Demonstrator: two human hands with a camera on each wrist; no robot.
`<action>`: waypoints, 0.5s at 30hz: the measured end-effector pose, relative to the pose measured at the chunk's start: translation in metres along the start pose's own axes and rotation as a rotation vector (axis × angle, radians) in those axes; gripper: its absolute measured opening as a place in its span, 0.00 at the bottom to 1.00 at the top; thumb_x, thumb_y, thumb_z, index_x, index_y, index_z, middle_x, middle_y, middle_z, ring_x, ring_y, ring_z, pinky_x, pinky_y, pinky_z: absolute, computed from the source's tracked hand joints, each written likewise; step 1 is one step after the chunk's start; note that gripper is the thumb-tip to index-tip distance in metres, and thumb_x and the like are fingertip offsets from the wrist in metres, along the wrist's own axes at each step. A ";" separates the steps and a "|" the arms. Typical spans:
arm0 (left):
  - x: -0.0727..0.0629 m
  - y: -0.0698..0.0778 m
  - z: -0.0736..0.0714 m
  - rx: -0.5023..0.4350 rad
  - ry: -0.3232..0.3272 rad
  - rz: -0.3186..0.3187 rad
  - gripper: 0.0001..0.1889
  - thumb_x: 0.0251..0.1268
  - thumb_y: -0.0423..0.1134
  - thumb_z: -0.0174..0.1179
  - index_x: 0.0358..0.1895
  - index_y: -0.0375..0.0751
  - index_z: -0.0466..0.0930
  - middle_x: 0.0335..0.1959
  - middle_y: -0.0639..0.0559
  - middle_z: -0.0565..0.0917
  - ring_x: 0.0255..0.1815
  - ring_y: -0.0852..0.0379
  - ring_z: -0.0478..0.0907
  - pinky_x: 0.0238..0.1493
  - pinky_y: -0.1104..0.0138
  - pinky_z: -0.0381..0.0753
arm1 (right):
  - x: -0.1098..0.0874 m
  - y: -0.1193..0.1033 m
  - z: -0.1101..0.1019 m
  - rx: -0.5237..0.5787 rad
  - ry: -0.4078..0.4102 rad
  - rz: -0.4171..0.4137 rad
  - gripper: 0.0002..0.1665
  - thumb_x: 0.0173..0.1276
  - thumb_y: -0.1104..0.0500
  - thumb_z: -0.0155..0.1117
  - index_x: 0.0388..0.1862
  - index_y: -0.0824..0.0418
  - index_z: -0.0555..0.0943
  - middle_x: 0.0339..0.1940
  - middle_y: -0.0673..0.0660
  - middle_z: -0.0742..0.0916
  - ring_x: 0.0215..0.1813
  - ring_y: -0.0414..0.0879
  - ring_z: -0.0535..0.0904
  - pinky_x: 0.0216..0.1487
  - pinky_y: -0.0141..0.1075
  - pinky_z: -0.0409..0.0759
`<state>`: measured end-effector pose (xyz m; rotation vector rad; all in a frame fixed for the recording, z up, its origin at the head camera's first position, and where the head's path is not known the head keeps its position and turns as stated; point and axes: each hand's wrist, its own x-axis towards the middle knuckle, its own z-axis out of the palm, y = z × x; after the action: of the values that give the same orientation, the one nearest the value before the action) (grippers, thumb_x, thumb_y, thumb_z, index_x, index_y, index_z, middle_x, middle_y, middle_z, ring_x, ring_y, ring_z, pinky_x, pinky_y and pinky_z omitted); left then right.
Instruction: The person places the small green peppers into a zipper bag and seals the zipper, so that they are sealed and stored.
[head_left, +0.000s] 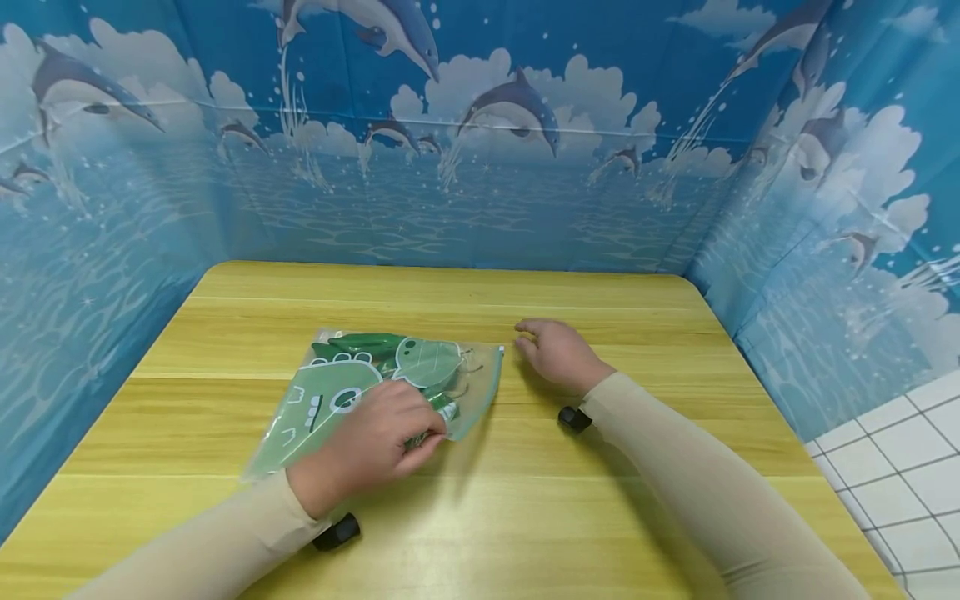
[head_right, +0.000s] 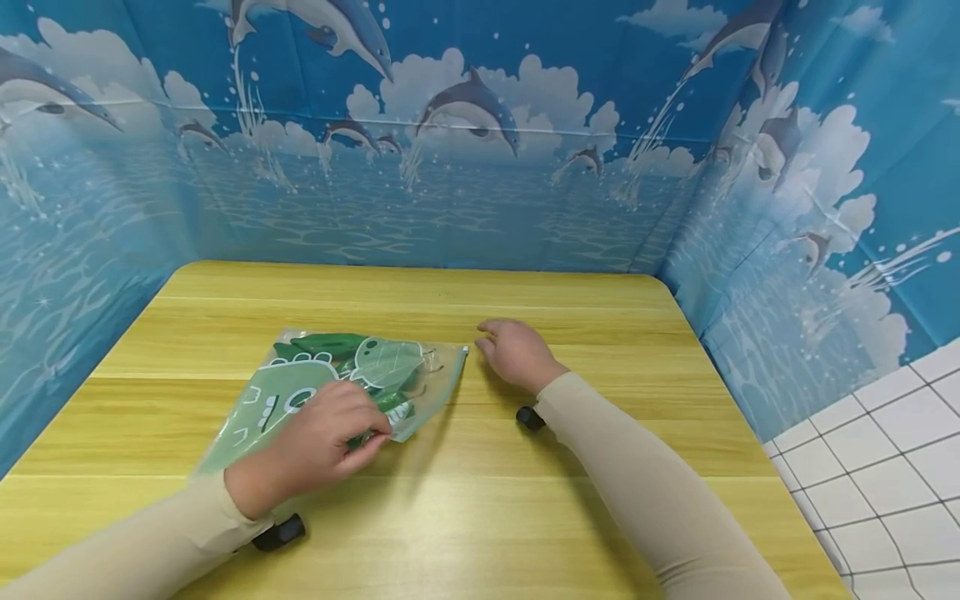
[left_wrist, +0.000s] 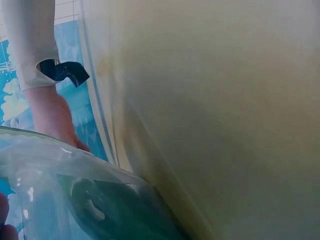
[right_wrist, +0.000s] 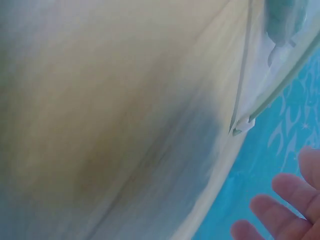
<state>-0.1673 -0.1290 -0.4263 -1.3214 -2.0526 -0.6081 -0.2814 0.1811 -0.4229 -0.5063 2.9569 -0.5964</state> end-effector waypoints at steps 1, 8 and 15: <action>0.000 0.001 0.001 0.002 -0.012 -0.004 0.03 0.65 0.37 0.67 0.36 0.51 0.86 0.33 0.63 0.86 0.39 0.60 0.80 0.45 0.62 0.78 | 0.000 0.001 -0.001 -0.003 0.006 0.000 0.28 0.85 0.49 0.54 0.75 0.62 0.76 0.76 0.63 0.79 0.75 0.61 0.76 0.77 0.58 0.71; 0.002 0.008 0.012 0.008 -0.108 -0.028 0.03 0.64 0.40 0.71 0.35 0.53 0.86 0.34 0.63 0.86 0.44 0.58 0.81 0.52 0.61 0.79 | -0.003 0.005 -0.006 -0.042 0.032 -0.004 0.31 0.85 0.47 0.54 0.77 0.64 0.73 0.82 0.65 0.72 0.84 0.62 0.63 0.83 0.58 0.60; 0.003 0.015 0.019 0.018 -0.231 -0.072 0.04 0.71 0.46 0.67 0.37 0.54 0.87 0.37 0.64 0.86 0.47 0.59 0.81 0.60 0.60 0.78 | -0.007 0.009 -0.010 -0.071 0.041 0.005 0.35 0.85 0.44 0.52 0.80 0.64 0.69 0.85 0.67 0.66 0.86 0.66 0.58 0.85 0.59 0.54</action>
<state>-0.1590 -0.1089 -0.4365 -1.3664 -2.2937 -0.4848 -0.2790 0.1945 -0.4172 -0.4981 3.0262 -0.5082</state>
